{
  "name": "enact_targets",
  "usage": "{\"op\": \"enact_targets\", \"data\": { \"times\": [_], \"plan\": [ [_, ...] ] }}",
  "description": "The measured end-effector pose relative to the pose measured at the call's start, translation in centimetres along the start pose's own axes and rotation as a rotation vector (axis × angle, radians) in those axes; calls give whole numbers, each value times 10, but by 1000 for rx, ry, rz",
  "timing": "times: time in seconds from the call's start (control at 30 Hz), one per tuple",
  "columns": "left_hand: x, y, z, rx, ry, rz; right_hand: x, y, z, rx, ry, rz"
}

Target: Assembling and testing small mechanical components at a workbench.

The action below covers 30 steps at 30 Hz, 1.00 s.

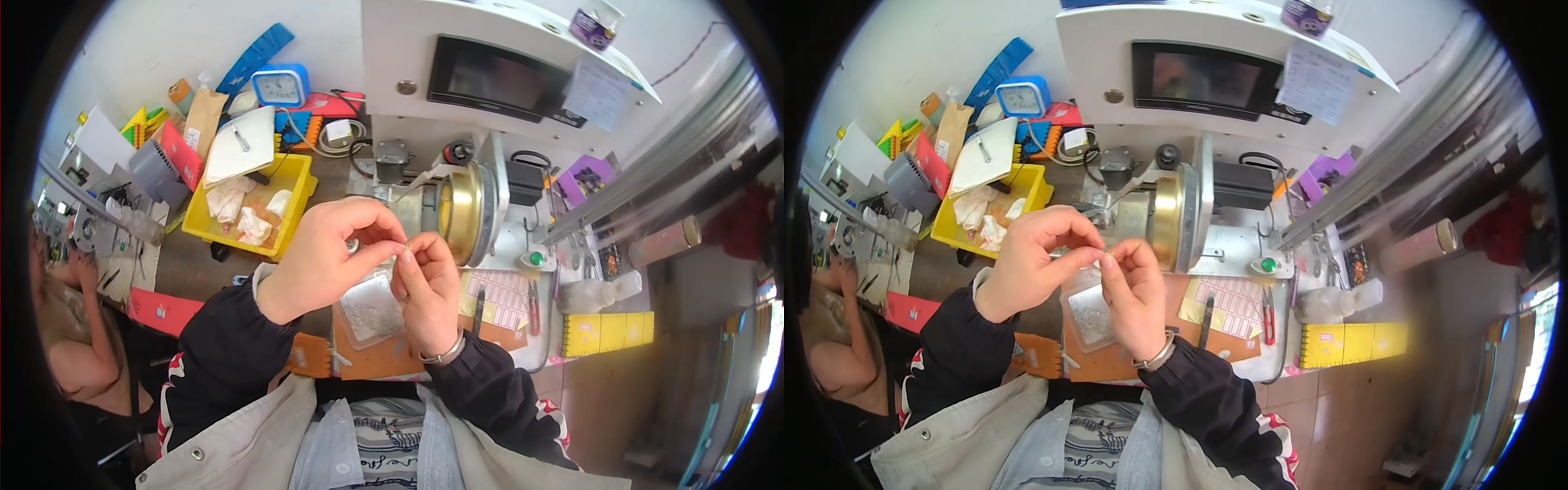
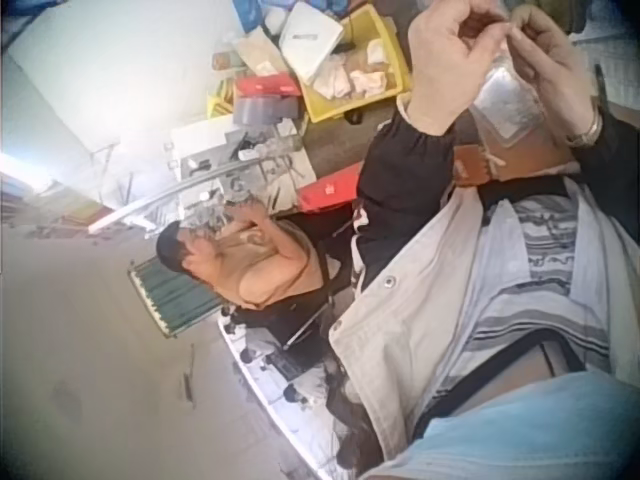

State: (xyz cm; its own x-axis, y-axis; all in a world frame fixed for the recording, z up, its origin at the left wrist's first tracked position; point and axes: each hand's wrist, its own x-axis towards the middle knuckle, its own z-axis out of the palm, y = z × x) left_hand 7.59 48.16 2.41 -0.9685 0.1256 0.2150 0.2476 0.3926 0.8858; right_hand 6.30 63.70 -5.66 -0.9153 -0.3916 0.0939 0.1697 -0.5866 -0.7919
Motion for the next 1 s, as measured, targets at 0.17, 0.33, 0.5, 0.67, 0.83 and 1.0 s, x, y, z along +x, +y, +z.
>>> {"op": "enact_targets", "data": {
  "times": [0.17,0.33,0.5,0.67,0.83,1.0],
  "plan": [
    [-1,11,-6,298,-4,171,3,1,1,7,-25,40],
    [-2,-3,17,522,120,373,-9,-15,-2,-30,-6,236],
    [-8,-37,44,495,239,519,-66,-49,-52,-321,-50,240],
    [-19,-67,53,440,334,563,-100,-110,-116,-705,656,-324],
    [-20,-78,62,339,418,549,-85,-174,-184,-1157,868,-503],
    [-23,-84,65,218,437,465,-73,-191,-224,-1475,923,-563]
  ]
}}
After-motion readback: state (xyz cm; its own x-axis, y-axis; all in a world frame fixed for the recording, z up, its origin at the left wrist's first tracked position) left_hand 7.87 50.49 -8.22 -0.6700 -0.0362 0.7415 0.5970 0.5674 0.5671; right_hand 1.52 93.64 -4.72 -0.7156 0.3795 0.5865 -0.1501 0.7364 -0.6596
